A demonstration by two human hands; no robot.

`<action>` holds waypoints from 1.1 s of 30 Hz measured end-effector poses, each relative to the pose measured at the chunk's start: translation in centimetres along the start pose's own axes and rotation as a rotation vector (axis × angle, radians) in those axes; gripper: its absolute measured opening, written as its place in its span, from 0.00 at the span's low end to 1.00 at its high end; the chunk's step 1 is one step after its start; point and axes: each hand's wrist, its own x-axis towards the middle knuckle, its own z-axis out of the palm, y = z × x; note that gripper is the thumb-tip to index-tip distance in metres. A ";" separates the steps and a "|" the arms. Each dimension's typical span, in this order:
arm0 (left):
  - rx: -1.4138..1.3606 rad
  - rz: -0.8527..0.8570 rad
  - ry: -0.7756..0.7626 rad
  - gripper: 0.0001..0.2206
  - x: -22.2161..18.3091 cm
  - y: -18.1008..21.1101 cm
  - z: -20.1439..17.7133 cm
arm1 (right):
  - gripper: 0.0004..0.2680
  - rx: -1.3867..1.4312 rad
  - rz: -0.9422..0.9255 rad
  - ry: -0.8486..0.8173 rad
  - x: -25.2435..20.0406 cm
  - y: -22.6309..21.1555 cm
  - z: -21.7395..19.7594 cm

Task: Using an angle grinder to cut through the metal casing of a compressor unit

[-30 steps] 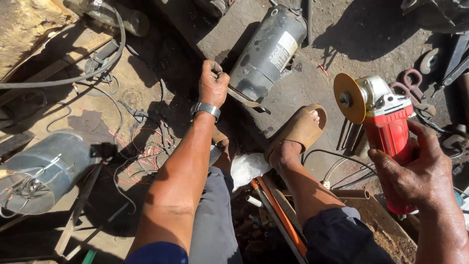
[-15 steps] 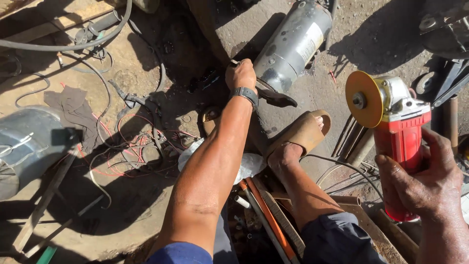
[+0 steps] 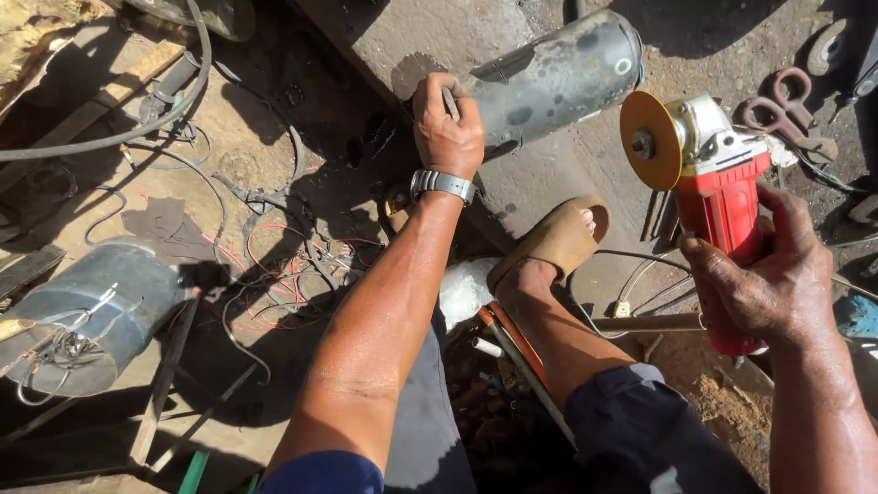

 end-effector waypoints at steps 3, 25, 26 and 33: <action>0.048 -0.078 -0.031 0.01 0.5 0.1 0.5 | 0.28 0.040 0.140 -0.060 0.6 -1.3 1.8; 0.037 -0.053 0.006 0.03 1.0 -0.2 1.6 | 0.28 -0.110 0.115 -0.222 1.0 -5.6 7.0; 0.049 -0.067 -0.003 0.02 0.9 -0.2 1.6 | 0.28 -0.122 0.117 -0.211 1.0 -5.5 7.2; 0.043 -0.064 -0.018 0.02 1.1 -0.2 1.6 | 0.27 -0.117 0.083 -0.199 0.8 -5.5 7.6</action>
